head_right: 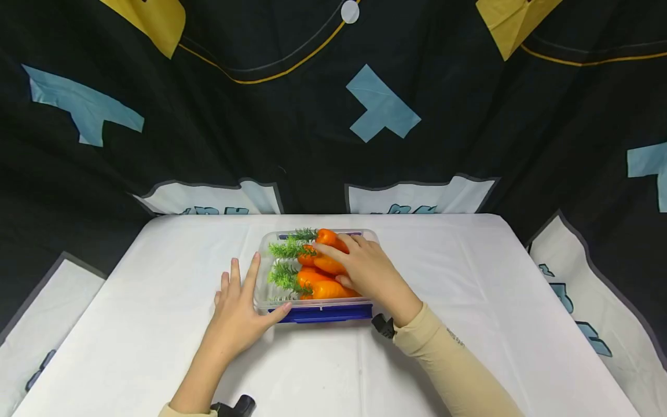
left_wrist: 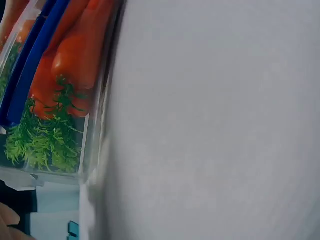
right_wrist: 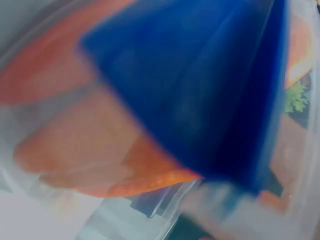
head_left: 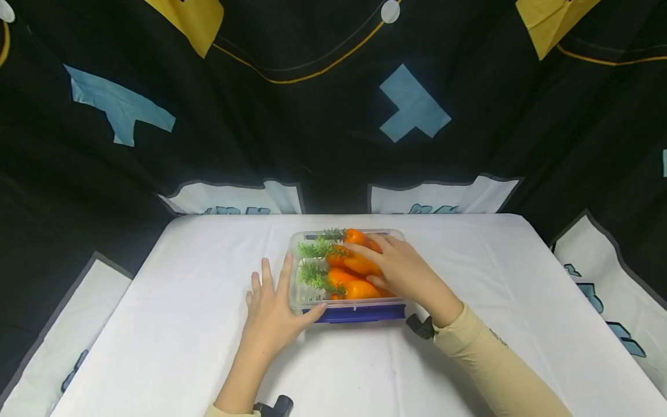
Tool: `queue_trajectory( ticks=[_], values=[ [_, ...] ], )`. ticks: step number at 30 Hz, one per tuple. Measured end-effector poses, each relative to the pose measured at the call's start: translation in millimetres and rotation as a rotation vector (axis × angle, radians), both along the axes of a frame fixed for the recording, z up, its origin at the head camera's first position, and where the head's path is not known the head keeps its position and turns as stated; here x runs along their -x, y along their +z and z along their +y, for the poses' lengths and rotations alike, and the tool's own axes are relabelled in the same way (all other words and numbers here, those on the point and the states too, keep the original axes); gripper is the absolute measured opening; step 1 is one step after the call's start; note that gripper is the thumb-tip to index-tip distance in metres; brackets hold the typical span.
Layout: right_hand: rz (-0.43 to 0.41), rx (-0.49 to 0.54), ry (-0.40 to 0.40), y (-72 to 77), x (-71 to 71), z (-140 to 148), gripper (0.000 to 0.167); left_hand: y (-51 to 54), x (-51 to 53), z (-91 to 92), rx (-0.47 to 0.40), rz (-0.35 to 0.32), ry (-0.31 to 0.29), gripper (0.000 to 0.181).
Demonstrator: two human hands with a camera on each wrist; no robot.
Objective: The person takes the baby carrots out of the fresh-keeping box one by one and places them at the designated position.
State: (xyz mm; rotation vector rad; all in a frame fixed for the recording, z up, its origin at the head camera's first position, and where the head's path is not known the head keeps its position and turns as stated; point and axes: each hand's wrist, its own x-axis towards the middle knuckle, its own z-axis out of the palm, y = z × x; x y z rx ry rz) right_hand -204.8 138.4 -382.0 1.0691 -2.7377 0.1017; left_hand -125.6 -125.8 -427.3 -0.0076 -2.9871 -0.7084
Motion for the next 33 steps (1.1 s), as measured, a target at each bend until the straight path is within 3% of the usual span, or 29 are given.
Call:
queue_trajectory(
  ticks=[6,13,17,23,33],
  values=[
    [-0.058,-0.032,0.053,2.1,7.9,-4,0.062,-12.6,0.2,-3.8,-0.221,-0.03,-0.009,0.125],
    [-0.034,-0.047,0.092,1.8,10.8,-4,0.052,-39.2,3.5,-5.0,-0.449,0.077,-0.069,0.126],
    [-0.03,-0.044,0.11,1.2,11.2,-2,0.051,-47.3,3.1,-2.2,-0.55,0.087,-0.072,0.127],
    [-0.004,-0.055,0.159,-3.7,15.2,-1,0.056,-56.9,2.5,0.7,-0.636,0.078,-0.068,0.127],
    [-0.103,-0.076,0.159,-7.5,17.9,1,0.058,-59.5,3.1,1.9,-0.655,0.07,-0.084,0.123]
  ],
)
